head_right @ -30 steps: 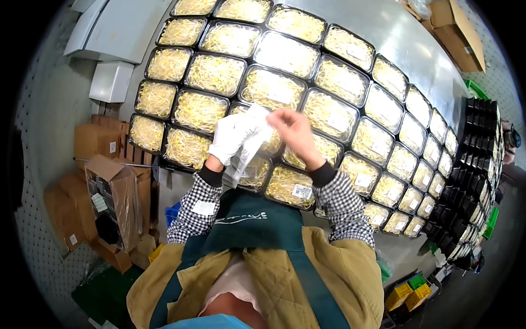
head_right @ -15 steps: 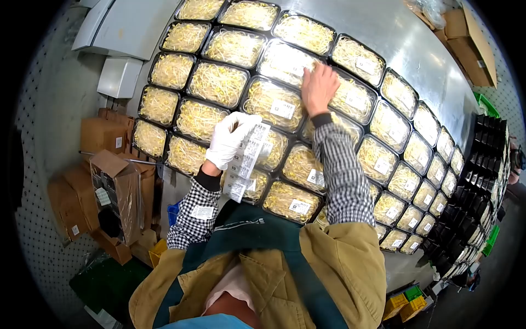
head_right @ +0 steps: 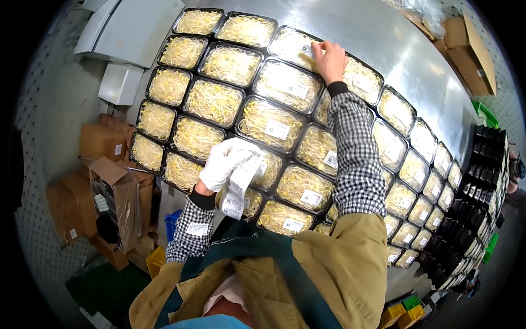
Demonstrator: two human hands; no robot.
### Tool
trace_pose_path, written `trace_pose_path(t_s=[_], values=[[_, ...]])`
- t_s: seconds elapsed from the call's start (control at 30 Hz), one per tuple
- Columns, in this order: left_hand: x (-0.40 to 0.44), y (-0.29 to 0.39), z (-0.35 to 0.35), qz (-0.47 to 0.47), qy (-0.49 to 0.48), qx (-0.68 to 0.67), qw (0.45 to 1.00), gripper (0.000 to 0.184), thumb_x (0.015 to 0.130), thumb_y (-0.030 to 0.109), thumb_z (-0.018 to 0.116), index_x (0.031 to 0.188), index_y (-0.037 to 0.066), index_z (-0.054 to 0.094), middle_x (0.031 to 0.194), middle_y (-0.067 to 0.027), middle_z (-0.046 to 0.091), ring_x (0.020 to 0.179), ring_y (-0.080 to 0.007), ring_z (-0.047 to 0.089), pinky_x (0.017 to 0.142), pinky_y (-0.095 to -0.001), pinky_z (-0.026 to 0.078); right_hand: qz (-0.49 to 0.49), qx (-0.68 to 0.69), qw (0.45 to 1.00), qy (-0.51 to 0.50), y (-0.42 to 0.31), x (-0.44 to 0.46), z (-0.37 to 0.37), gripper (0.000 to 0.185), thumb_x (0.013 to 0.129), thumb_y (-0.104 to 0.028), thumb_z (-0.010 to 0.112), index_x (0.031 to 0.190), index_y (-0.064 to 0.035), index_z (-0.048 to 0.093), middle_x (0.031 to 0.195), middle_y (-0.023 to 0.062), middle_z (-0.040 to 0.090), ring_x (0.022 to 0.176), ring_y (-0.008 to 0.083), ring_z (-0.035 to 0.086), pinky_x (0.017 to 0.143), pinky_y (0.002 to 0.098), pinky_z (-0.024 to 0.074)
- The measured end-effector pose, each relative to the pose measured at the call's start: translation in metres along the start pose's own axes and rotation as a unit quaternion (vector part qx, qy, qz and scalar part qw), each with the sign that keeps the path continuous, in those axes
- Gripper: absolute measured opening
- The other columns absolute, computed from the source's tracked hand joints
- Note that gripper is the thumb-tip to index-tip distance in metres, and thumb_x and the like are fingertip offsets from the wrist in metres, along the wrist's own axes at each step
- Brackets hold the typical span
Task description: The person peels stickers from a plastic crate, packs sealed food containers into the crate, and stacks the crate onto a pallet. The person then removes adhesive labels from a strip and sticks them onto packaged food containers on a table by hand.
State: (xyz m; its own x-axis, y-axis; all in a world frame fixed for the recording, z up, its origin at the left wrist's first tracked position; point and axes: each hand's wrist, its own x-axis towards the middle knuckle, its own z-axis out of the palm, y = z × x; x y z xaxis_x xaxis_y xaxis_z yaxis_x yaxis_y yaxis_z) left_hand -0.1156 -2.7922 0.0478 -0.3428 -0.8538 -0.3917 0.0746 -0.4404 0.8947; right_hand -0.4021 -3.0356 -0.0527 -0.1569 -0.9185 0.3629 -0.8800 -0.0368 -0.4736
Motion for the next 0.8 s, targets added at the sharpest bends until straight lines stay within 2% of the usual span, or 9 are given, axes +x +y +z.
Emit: trace_pose_path(t_s=[0.13,0.27,0.33,0.4,0.47,0.5,0.53,0.67,0.8], values=[[-0.009,0.013,0.0,0.024,0.09,-0.077,0.993,0.025,0.089,0.007,0.058,0.113,-0.001,0.06,0.108,-0.0077,0.064,0.094,-0.0116,0.061,0.083,-0.0246,0.048,-0.031,-0.184,0.982,0.018,-0.008,-0.01,0.019,0.042,0.079,-0.049,0.063,0.093,-0.0102,0.065,0.093,0.0078,0.06,0.095,0.0269,0.052,0.083,0.0429,0.0365],[-0.016,0.007,-0.02,-0.031,0.075,-0.034,0.996,0.023,0.091,0.009,0.056,0.111,-0.001,0.061,0.105,-0.0069,0.066,0.096,-0.0113,0.06,0.085,-0.0245,0.047,-0.023,-0.163,0.983,0.082,-0.009,-0.025,0.01,0.041,0.081,-0.041,0.065,0.109,-0.0117,0.059,0.101,0.0093,0.058,0.098,0.0267,0.051,0.085,0.0419,0.036],[-0.016,0.007,-0.016,0.044,0.134,0.1,0.985,0.014,0.09,0.011,0.058,0.099,0.003,0.066,0.083,0.0012,0.063,0.069,-0.0055,0.051,0.064,-0.0225,0.043,-0.047,-0.09,0.991,0.089,-0.03,-0.053,-0.003,0.039,0.082,-0.036,0.065,0.11,-0.0095,0.058,0.099,0.0094,0.057,0.098,0.0283,0.051,0.085,0.043,0.0358],[-0.017,-0.001,-0.019,0.102,0.172,0.191,0.961,0.011,0.089,0.013,0.06,0.09,0.003,0.065,0.076,-0.0024,0.061,0.067,-0.0091,0.051,0.063,-0.0248,0.043,0.013,0.056,0.998,0.002,-0.052,-0.09,-0.024,0.039,0.085,-0.036,0.065,0.109,-0.0061,0.059,0.096,0.0085,0.06,0.091,0.022,0.055,0.082,0.0383,0.0398],[-0.016,-0.014,-0.023,0.144,0.222,0.264,0.928,0.014,0.088,0.016,0.062,0.083,0.003,0.063,0.072,-0.0054,0.059,0.065,-0.0128,0.052,0.06,-0.027,0.043,0.152,0.304,0.885,-0.318,-0.106,-0.126,-0.075,0.035,0.087,-0.033,0.065,0.103,-0.0027,0.063,0.09,0.0064,0.064,0.084,0.0136,0.058,0.076,0.0306,0.0435],[-0.021,-0.01,-0.022,0.133,0.233,0.274,0.924,0.015,0.086,0.017,0.064,0.081,0.003,0.064,0.072,-0.0056,0.06,0.065,-0.014,0.053,0.059,-0.0288,0.043,0.149,0.383,0.831,-0.375,-0.137,-0.152,-0.094,0.032,0.087,-0.031,0.065,0.1,-0.0017,0.064,0.087,0.0051,0.065,0.081,0.0111,0.058,0.073,0.0277,0.0445],[-0.025,-0.014,-0.023,0.108,0.215,0.219,0.946,0.016,0.084,0.018,0.067,0.082,0.003,0.064,0.072,-0.0065,0.061,0.064,-0.0141,0.055,0.058,-0.0297,0.043,0.146,0.458,0.763,-0.432,-0.161,-0.178,-0.109,0.03,0.087,-0.029,0.065,0.096,-0.0008,0.066,0.084,0.0038,0.066,0.079,0.0085,0.059,0.069,0.0247,0.0454],[-0.077,-0.01,-0.038,0.075,0.098,0.197,0.973,0.02,0.08,0.019,0.072,0.087,0.001,0.067,0.076,-0.0052,0.066,0.068,-0.0102,0.058,0.06,-0.0269,0.046,0.145,0.424,0.792,-0.414,-0.194,-0.229,-0.137,0.014,0.087,-0.014,0.065,0.089,0.0006,0.065,0.079,0.0008,0.065,0.075,0.0068,0.057,0.071,0.0207,0.0441],[-0.177,-0.004,-0.107,-0.003,-0.097,0.065,0.993,0.015,0.08,0.014,0.071,0.086,0.0,0.069,0.089,-0.0067,0.068,0.08,-0.0114,0.061,0.07,-0.0252,0.048,0.165,0.423,0.814,-0.361,-0.206,-0.282,-0.109,0.016,0.089,-0.016,0.063,0.084,-0.0008,0.064,0.078,0.0015,0.063,0.074,0.0092,0.056,0.068,0.0236,0.0441]])
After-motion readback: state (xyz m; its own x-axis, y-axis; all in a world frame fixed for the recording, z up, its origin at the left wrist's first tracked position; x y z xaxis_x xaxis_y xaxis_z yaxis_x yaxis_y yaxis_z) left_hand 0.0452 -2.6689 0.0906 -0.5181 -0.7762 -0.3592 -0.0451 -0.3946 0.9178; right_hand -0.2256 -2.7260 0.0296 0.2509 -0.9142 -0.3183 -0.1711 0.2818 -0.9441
